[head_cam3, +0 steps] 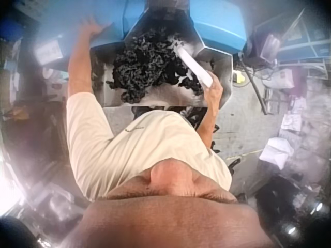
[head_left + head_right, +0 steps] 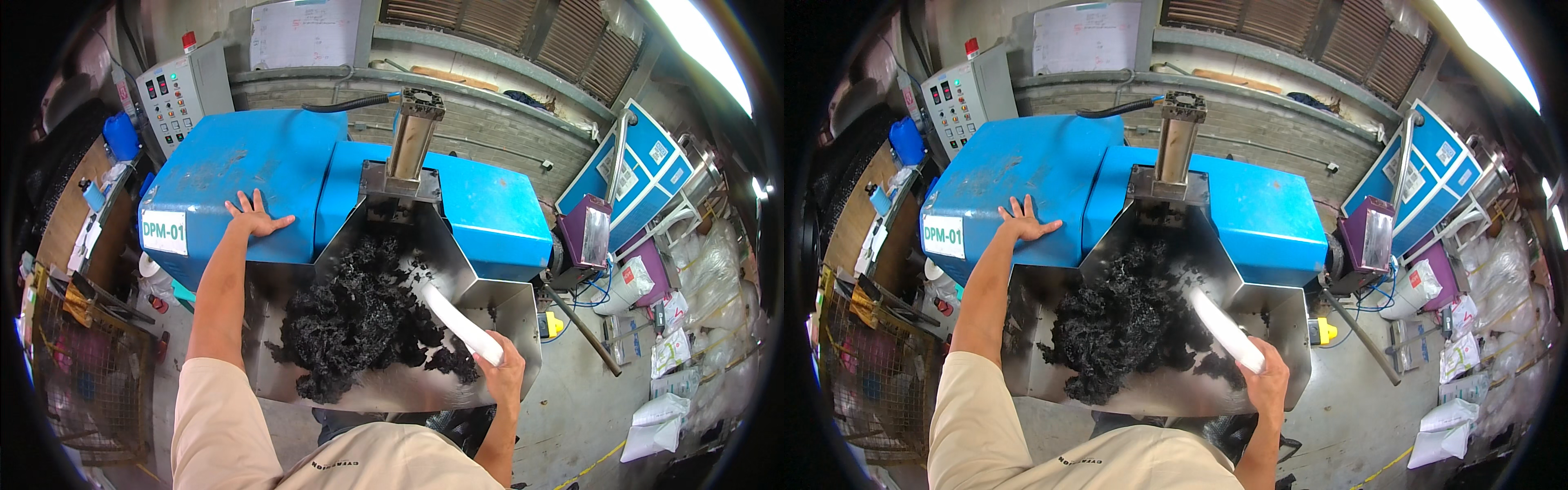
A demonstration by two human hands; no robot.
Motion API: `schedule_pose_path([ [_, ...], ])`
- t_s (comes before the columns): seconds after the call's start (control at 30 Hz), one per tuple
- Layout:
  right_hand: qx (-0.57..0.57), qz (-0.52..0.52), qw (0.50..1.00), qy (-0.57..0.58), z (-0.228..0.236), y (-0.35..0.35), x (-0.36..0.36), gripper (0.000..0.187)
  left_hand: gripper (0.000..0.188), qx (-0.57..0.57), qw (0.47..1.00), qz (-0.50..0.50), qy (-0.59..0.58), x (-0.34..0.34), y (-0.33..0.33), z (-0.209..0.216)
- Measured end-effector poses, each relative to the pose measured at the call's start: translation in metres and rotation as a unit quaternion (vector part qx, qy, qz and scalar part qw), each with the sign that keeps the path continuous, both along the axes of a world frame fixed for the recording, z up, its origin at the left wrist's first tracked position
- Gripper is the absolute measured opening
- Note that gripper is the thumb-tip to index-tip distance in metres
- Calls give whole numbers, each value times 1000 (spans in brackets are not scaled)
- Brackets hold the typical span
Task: The person feeds white rectangular blocks into a blue industrial machine labeled DPM-01. They repeatedly pick up blocks from the machine's surface and drop them into the hopper, which contains a dark, shredded material. The person uses both hands to handle the blocks and occasionally adjusts the material inside the hopper.
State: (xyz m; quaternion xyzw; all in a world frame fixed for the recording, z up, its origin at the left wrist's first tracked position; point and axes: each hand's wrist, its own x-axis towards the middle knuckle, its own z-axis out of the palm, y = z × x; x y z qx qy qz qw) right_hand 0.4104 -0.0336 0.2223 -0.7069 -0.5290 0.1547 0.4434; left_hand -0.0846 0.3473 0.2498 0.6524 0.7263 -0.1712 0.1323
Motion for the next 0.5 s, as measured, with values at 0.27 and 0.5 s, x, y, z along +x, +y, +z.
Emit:
schedule_pose_path([
  [0.27, -10, -1, 1000, -16, 0, 4, -1, 54, 147, 17, 999, 12, -24, -4, 2, -6],
  [0.5, -14, 3, 1000, -10, -2, 7, -2, 55, 147, 11, 1000, 8, -27, -6, 0, -4],
])
